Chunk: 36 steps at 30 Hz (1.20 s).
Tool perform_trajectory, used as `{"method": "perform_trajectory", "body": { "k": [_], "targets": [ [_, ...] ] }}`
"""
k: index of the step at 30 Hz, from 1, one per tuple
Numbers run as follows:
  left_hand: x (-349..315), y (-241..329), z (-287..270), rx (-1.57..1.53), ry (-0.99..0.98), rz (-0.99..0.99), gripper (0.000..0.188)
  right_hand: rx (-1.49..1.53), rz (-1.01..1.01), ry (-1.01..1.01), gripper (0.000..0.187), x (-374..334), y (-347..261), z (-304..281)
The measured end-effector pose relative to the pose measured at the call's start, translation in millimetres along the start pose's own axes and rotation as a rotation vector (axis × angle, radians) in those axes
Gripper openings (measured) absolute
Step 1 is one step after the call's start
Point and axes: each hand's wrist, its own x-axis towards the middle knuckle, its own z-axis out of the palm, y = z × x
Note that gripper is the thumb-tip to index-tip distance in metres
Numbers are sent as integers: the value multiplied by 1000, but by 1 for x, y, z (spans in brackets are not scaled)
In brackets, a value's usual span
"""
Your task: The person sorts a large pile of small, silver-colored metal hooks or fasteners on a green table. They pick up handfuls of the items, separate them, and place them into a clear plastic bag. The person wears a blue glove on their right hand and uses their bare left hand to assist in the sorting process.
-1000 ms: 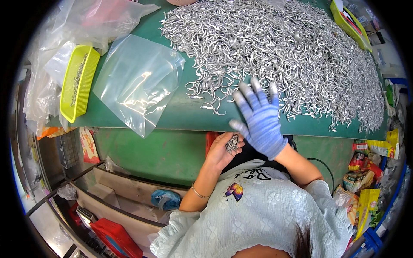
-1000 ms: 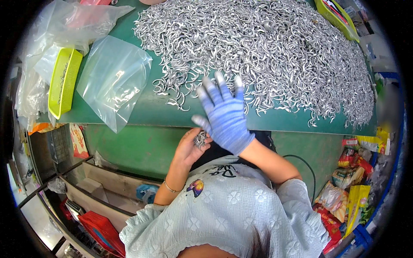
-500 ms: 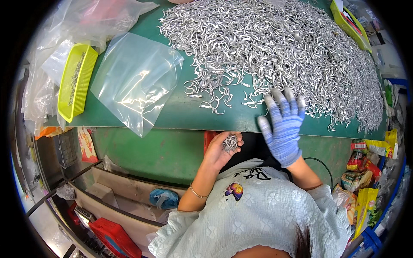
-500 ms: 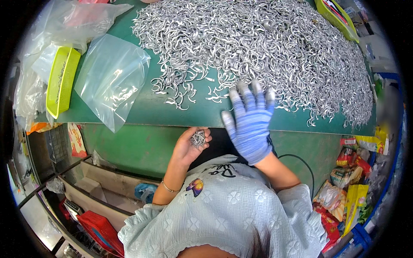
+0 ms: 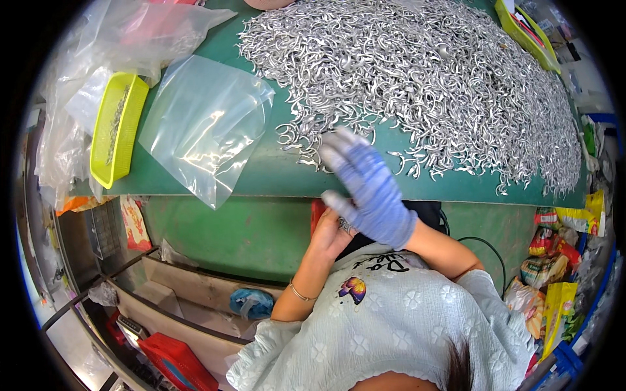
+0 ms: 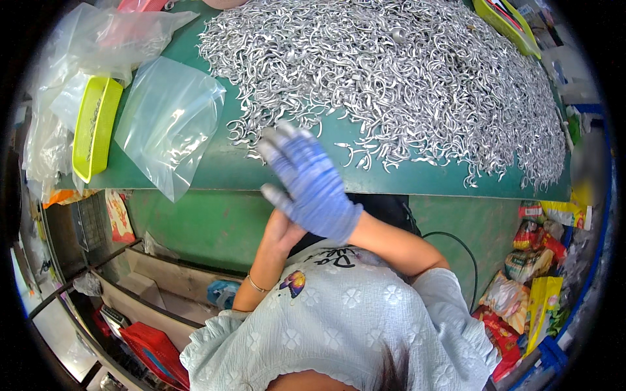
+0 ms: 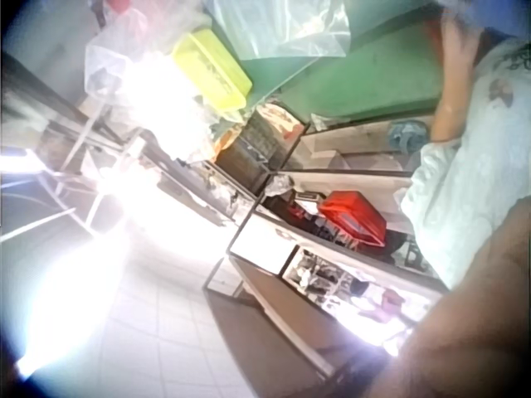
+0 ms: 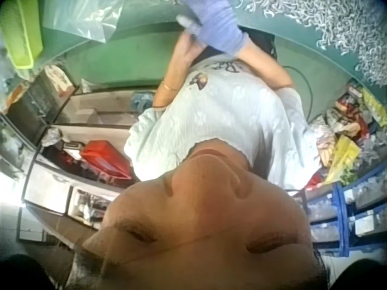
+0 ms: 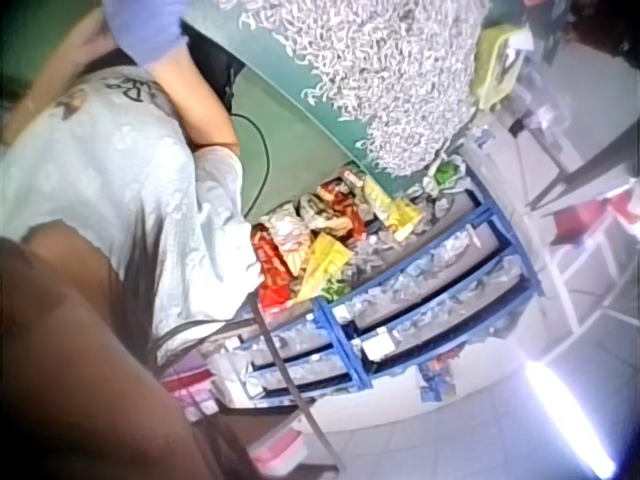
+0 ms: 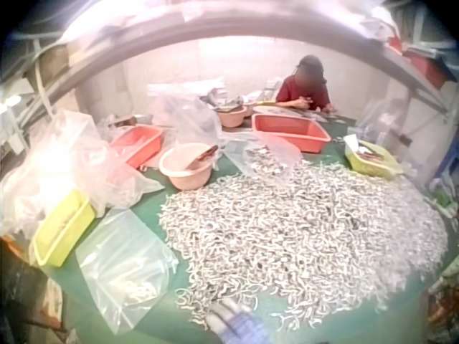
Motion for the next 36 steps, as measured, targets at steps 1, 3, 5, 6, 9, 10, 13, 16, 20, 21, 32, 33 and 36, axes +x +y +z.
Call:
{"method": "perform_trajectory", "body": {
  "k": [1,3,5,6,9,10,13,16,20,21,32,33,36],
  "targets": [
    [0,1,-4,25,-18,-13,33,-56,-7,63,49,0,4,-10],
    [0,5,-6,30,-133,-45,31,-233,47,106,41,-4,16,-29],
    [-4,7,10,91,-69,-40,28,-391,113,145,35,-7,28,-36],
    [-3,7,10,84,-75,-39,28,-460,149,164,33,-7,32,-37],
    [-1,5,8,60,-88,-42,28,-471,94,163,31,2,31,-35],
    [-1,5,8,49,-88,-47,28,-471,76,152,31,8,29,-32],
    [-1,5,7,29,-97,-61,28,-495,47,92,27,17,37,-12],
    [-2,7,5,38,-82,-62,29,-480,25,81,19,18,39,-13],
    [-2,8,0,39,-60,-60,29,-468,26,160,12,12,45,-30],
    [-1,7,0,40,-62,-57,29,-509,44,147,13,9,43,-36],
    [-1,6,-4,-5,-119,-40,27,-591,63,56,28,2,37,-28],
    [-1,6,-4,8,-97,-43,27,-605,70,88,26,0,39,-32],
    [0,6,-4,12,-83,-60,26,-544,52,125,22,5,35,-32]
  ]
}}
